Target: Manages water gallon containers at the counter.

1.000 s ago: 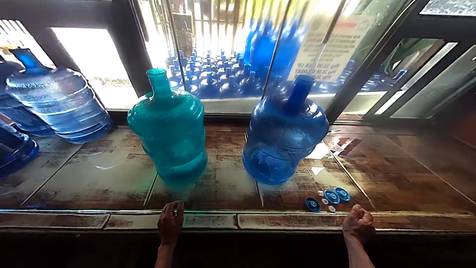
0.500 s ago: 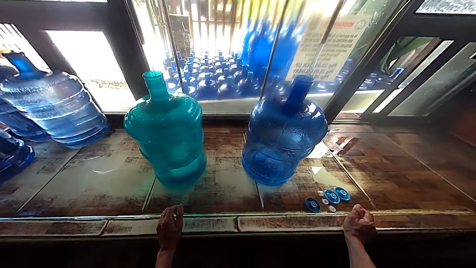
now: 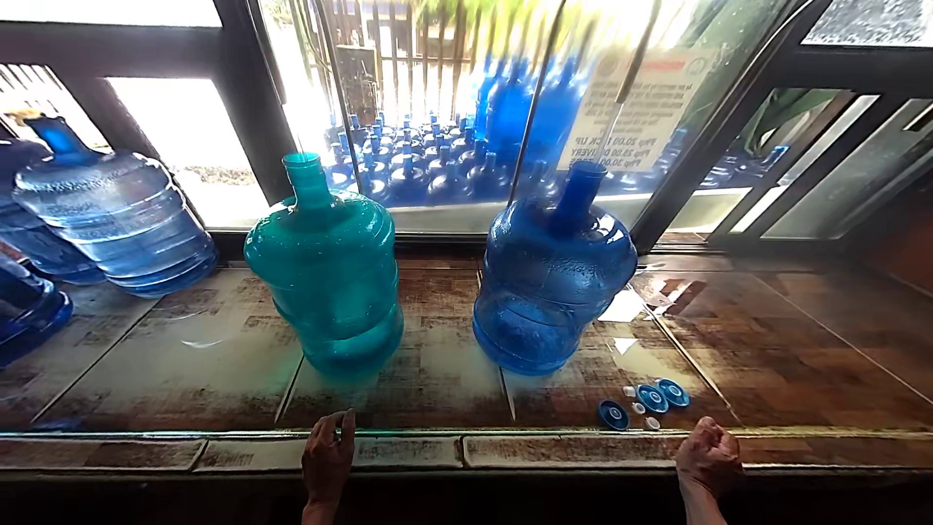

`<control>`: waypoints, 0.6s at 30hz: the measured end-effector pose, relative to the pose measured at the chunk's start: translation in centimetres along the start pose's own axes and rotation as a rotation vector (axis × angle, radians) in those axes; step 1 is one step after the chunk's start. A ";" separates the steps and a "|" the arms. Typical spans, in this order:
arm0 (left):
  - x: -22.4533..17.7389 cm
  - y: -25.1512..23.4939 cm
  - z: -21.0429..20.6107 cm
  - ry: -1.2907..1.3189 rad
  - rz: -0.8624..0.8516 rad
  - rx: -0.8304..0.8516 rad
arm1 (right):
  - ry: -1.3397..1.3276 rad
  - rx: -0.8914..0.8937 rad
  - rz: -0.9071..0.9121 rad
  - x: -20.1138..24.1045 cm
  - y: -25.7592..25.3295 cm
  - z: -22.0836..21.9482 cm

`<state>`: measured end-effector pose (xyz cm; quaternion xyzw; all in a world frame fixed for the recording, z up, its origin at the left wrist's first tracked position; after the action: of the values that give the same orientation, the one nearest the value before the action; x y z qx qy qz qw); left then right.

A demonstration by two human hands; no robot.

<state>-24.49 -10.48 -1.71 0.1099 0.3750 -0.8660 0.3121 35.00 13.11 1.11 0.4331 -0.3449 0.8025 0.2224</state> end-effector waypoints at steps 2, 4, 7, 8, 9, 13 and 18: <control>0.1 0.1 0.0 -0.005 0.000 0.002 | -0.002 -0.001 -0.011 0.0 0.1 0.0; 0.1 0.1 0.0 -0.004 -0.003 -0.003 | -0.003 -0.006 -0.012 -0.1 0.0 0.0; 0.1 0.1 -0.1 -0.005 -0.005 -0.011 | 0.003 -0.014 0.000 -0.3 -0.1 0.0; 0.1 0.1 -0.2 -0.009 -0.005 -0.015 | 0.004 -0.013 0.001 -0.3 0.0 0.0; 0.2 0.1 -0.2 -0.013 -0.003 -0.014 | 0.007 -0.009 0.004 -0.4 -0.1 0.0; 0.0 0.1 -0.2 -0.026 0.011 -0.011 | 0.011 -0.008 0.003 -0.3 -0.2 0.0; 0.0 0.1 -0.1 -0.029 -0.006 -0.013 | 0.000 -0.003 0.010 -0.5 -0.1 0.0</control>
<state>-24.48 -10.46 -1.84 0.0943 0.3763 -0.8661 0.3153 35.33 13.11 0.75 0.4309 -0.3481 0.8032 0.2190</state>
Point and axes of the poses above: each hand's wrist, its own y-axis away from the middle knuckle, its own z-axis out of the back of the hand, x = y × z, the point moved 1 cm from there along -y, towards the middle knuckle, and after that the axes turned 14 degrees about -y, right-handed, at the moved point
